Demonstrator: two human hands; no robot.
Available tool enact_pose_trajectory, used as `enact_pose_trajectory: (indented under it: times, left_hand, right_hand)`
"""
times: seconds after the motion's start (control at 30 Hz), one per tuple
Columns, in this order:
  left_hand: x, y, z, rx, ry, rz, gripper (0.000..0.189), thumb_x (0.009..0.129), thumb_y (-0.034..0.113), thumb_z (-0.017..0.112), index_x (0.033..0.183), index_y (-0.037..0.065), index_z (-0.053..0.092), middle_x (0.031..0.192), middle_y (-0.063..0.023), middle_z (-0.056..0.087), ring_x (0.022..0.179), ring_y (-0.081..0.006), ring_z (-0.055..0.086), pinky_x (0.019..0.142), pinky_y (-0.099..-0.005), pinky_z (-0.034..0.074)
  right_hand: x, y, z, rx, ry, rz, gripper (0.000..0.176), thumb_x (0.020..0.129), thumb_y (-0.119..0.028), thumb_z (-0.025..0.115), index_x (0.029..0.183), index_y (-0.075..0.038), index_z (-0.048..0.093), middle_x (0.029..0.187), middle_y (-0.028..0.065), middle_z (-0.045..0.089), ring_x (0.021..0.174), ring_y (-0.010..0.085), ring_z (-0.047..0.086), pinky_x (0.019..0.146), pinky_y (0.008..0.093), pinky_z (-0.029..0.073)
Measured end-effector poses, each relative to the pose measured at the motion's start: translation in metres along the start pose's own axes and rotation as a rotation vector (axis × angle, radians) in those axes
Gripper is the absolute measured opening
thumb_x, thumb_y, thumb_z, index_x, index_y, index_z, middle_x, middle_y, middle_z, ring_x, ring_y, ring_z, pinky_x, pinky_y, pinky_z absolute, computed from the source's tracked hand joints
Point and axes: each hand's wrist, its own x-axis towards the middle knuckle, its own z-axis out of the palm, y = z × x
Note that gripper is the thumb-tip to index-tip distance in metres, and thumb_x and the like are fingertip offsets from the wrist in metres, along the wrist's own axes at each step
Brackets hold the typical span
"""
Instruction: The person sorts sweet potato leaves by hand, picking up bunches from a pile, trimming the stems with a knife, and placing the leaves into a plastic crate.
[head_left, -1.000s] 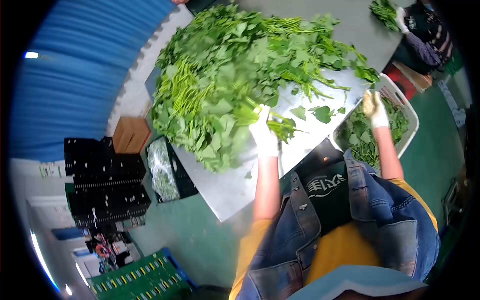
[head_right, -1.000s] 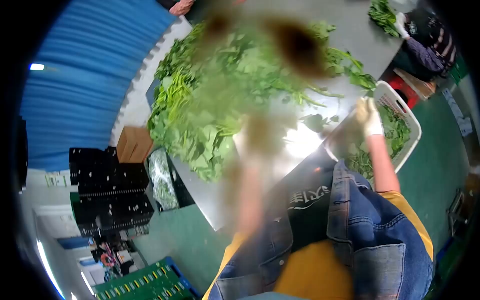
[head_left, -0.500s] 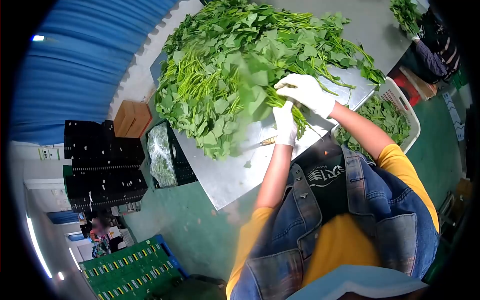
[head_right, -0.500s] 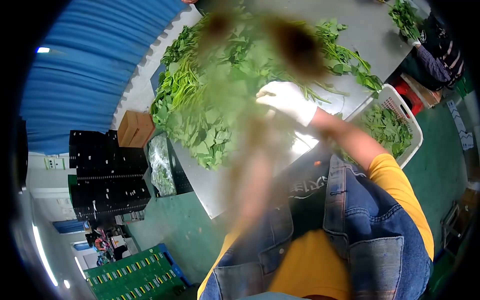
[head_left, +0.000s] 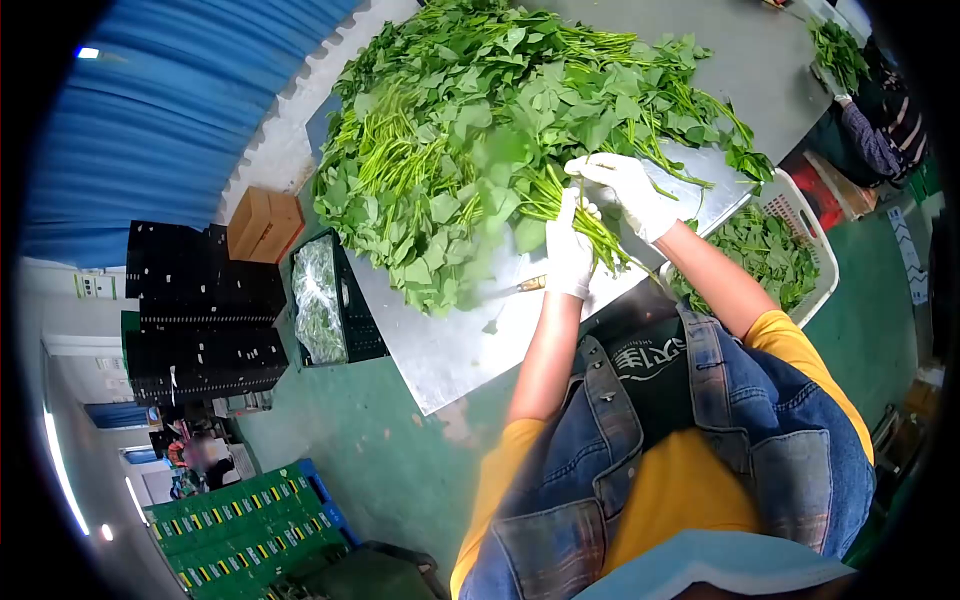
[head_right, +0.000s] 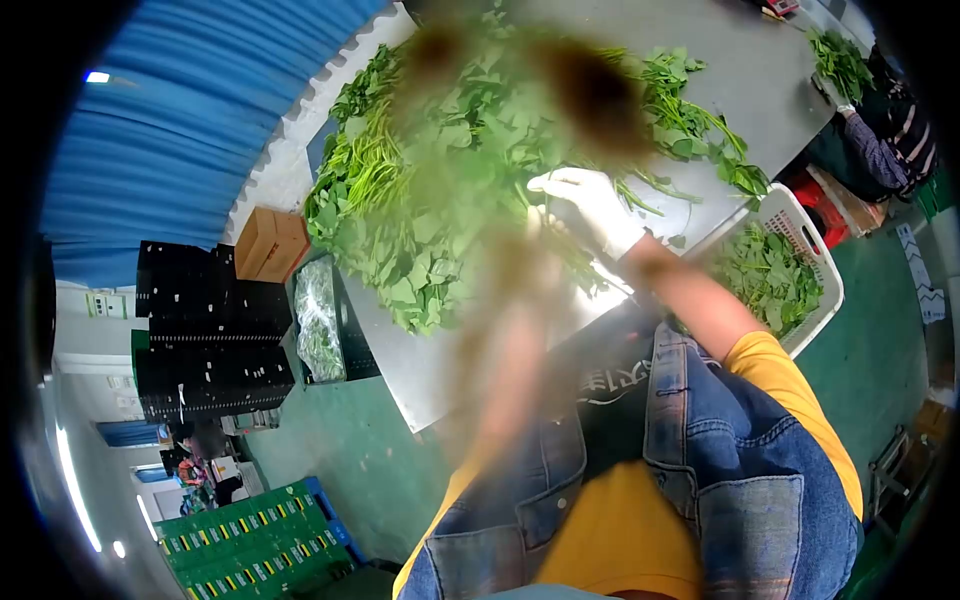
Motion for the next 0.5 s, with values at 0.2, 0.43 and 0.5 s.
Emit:
enact_pose_trajectory:
  times: [0.2, 0.43, 0.5]
  left_hand:
    - [0.019, 0.019, -0.043, -0.017, 0.131, 0.115, 0.02, 0.092, 0.026, 0.054, 0.084, 0.007, 0.054, 0.069, -0.0019, 0.051, 0.061, -0.0129, 0.049, 0.062, -0.0278, 0.044]
    - [-0.026, 0.084, -0.007, 0.074, 0.324, 0.444, 0.04, 0.092, 0.029, 0.054, 0.121, 0.002, 0.046, 0.077, 0.0011, 0.044, 0.071, -0.0105, 0.044, 0.07, -0.0257, 0.042]
    - [-0.018, 0.078, -0.026, 0.034, 0.132, 0.289, 0.042, 0.092, 0.027, 0.054, 0.125, 0.002, 0.044, 0.073, 0.0012, 0.042, 0.067, -0.0106, 0.042, 0.068, -0.0263, 0.041]
  right_hand:
    - [-0.041, 0.034, -0.078, -0.566, -0.602, -0.505, 0.018, 0.082, -0.015, 0.06, 0.085, 0.002, 0.064, 0.077, 0.0066, 0.064, 0.065, 0.0118, 0.057, 0.063, 0.0256, 0.047]
    - [-0.039, 0.06, -0.215, -1.49, -0.035, 0.256, 0.027, 0.074, -0.026, 0.064, 0.099, -0.016, 0.068, 0.09, 0.0156, 0.065, 0.081, 0.0333, 0.062, 0.074, 0.0395, 0.049]
    - [0.011, 0.101, -0.243, -1.45, 0.113, 0.122, 0.029, 0.076, -0.027, 0.059, 0.1, -0.012, 0.067, 0.091, 0.0157, 0.065, 0.082, 0.0339, 0.062, 0.075, 0.0398, 0.049]
